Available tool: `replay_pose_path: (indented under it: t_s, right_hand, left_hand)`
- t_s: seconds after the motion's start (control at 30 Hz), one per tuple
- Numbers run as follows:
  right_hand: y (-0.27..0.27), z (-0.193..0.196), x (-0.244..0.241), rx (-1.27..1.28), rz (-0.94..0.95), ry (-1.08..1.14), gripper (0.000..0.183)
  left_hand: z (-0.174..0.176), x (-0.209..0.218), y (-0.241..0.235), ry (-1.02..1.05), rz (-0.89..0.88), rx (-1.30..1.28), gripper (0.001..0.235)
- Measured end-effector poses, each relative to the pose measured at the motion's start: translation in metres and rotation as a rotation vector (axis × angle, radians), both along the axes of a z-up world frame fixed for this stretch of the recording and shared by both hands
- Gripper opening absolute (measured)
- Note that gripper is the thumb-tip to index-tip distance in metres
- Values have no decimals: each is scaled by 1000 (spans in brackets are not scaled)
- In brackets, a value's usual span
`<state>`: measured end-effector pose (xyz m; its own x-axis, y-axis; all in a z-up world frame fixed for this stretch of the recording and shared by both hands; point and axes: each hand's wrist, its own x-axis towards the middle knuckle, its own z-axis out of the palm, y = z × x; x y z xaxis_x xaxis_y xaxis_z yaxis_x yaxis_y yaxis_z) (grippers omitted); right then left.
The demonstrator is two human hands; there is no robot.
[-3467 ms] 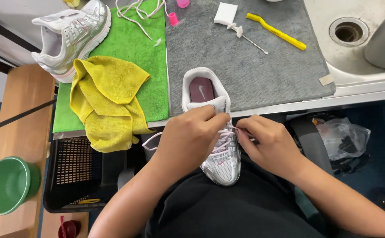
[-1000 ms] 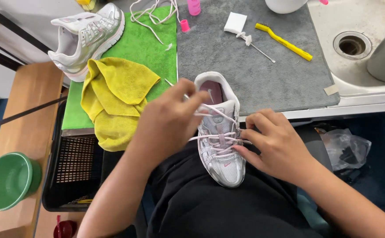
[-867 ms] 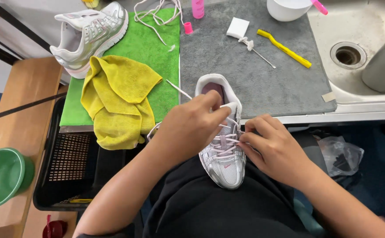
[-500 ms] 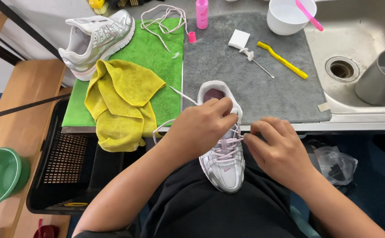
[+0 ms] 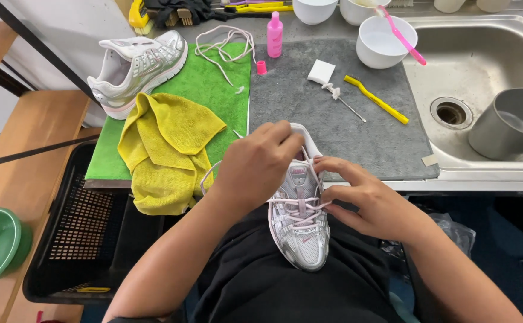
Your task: The person laces a white sneaker with pink laces while seated. They thread the laces through the eyelets, pull them tight, and tie a knot at the top.
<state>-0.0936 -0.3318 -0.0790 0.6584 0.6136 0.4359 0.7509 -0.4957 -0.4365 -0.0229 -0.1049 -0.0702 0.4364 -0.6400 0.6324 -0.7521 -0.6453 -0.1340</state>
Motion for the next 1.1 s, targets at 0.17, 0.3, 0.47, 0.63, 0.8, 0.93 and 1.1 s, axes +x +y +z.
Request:
replay_pose_path:
  t_s: [0.17, 0.3, 0.47, 0.63, 0.8, 0.93, 1.1]
  right_hand:
    - [3, -2, -4, -2, -8, 7, 6]
    - [3, -7, -4, -64, -38, -32, 7]
    - [4, -5, -5, -144, -99, -27, 10]
    - [7, -5, -6, -167, -105, -78, 8]
    - [9, -17, -7, -133, -108, -133, 7]
    - [8, -23, -6, -114, -124, -173, 11]
    - [11, -22, -5, -76, -118, -192, 8]
  left_hand:
    - [-15, 23, 10, 1, 154, -48, 5]
    - [-18, 26, 9, 12, 188, -68, 7]
    - [-27, 32, 8, 86, 182, -132, 6]
    - [-29, 33, 8, 126, 182, -162, 7]
    - [-25, 32, 10, 131, 196, -198, 8]
    - [-17, 32, 12, 148, 206, -240, 10]
    - [-11, 33, 9, 155, 192, -262, 10]
